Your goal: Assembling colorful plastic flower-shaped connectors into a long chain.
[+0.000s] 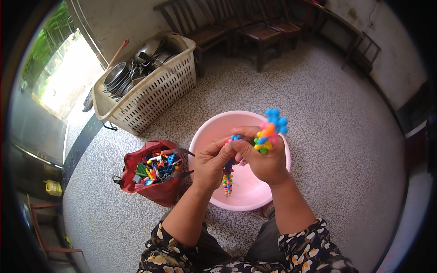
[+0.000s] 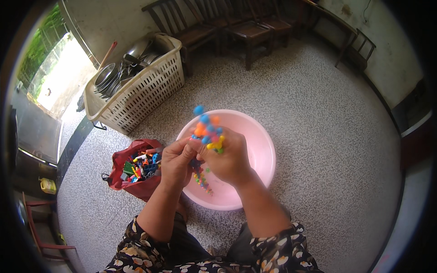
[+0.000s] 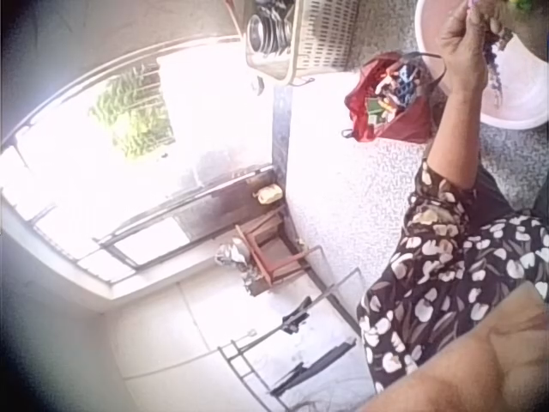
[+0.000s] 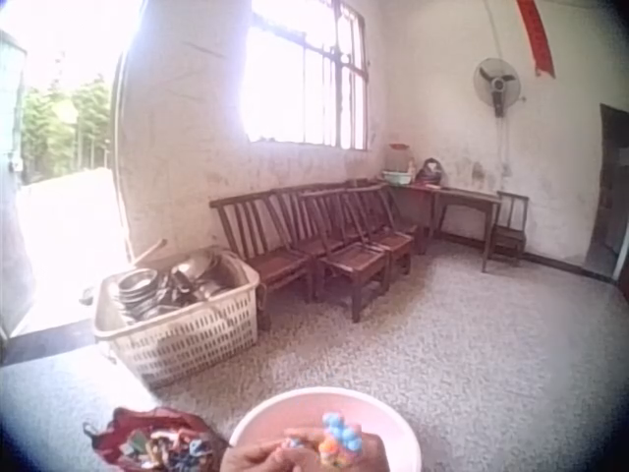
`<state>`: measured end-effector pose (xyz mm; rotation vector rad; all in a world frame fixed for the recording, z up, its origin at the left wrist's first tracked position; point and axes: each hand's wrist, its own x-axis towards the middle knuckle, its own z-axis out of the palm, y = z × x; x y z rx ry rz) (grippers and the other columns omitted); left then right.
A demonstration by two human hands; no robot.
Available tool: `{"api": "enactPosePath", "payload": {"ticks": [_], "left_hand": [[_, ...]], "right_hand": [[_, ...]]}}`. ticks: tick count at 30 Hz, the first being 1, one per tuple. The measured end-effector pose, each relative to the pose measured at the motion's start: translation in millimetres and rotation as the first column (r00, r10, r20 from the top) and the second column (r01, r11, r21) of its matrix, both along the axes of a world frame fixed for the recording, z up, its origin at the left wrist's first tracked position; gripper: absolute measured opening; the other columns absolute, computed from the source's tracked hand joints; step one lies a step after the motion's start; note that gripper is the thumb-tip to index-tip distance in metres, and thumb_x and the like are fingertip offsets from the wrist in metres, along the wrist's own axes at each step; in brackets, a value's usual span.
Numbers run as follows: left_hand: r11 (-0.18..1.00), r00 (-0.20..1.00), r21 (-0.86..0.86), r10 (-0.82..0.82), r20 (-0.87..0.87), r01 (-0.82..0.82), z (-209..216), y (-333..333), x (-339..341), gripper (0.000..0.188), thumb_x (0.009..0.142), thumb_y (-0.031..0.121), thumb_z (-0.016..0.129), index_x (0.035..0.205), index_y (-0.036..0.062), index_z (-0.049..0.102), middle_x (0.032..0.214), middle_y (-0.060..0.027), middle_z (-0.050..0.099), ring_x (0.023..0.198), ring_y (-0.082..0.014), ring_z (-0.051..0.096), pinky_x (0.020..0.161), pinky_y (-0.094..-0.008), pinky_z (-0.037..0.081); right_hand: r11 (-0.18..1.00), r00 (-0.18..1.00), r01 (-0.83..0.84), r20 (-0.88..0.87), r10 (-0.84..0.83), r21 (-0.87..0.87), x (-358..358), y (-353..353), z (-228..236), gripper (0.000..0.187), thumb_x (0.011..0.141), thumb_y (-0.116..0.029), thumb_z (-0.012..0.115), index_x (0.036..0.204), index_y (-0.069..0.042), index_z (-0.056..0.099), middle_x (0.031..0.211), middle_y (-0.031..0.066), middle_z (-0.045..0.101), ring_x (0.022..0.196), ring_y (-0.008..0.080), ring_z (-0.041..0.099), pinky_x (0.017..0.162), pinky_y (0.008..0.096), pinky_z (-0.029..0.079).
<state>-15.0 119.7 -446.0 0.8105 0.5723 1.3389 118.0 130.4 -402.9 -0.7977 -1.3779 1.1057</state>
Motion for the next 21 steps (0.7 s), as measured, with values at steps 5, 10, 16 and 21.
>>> {"api": "enactPosePath", "payload": {"ticks": [5, 10, 16, 21], "left_hand": [[1.000, 0.999, -0.013, 0.023, -0.022, -0.024, 5, -1, -3, 0.025, 0.083, 0.012, 0.058, 0.102, -0.0030, 0.057, 0.089, -0.0074, 0.060, 0.076, -0.0138, 0.058, 0.068, -0.0243, 0.049], [1.000, 1.000, -0.001, 0.005, 0.021, -0.005, 6, 0, -5, 0.028, 0.080, 0.011, 0.062, 0.104, -0.0018, 0.055, 0.091, -0.0083, 0.060, 0.078, -0.0146, 0.059, 0.069, -0.0256, 0.049], [0.999, 0.998, 0.037, -0.015, 0.064, 0.013, 5, 3, -5, 0.028, 0.076, 0.010, 0.067, 0.098, 0.0018, 0.052, 0.090, -0.0071, 0.059, 0.077, -0.0151, 0.060, 0.068, -0.0272, 0.051], [1.000, 0.997, -0.012, -0.006, 0.073, 0.007, 10, 2, -3, 0.026, 0.076, 0.012, 0.067, 0.095, 0.0028, 0.051, 0.086, -0.0055, 0.058, 0.075, -0.0150, 0.060, 0.067, -0.0275, 0.051]], "right_hand": [[0.988, 0.996, -0.012, -0.095, -0.002, -0.152, 3, 5, 6, 0.021, 0.083, -0.010, 0.058, 0.098, 0.005, 0.056, 0.065, 0.0039, 0.056, 0.048, 0.0067, 0.050, 0.042, 0.0182, 0.041], [0.971, 0.980, -0.015, -0.197, -0.034, -0.239, 4, 10, 3, 0.026, 0.086, -0.014, 0.054, 0.103, 0.006, 0.055, 0.064, 0.0029, 0.052, 0.046, 0.0070, 0.049, 0.040, 0.0186, 0.040], [0.963, 0.981, -0.105, -0.183, 0.061, -0.246, 4, 7, 4, 0.026, 0.084, -0.013, 0.058, 0.103, 0.004, 0.057, 0.062, 0.0020, 0.053, 0.047, 0.0063, 0.048, 0.041, 0.0174, 0.038], [0.966, 0.984, -0.177, -0.011, 0.178, -0.191, 7, 6, 5, 0.019, 0.081, -0.013, 0.062, 0.092, 0.002, 0.062, 0.063, 0.0021, 0.057, 0.049, 0.0059, 0.049, 0.044, 0.0173, 0.039]]}}
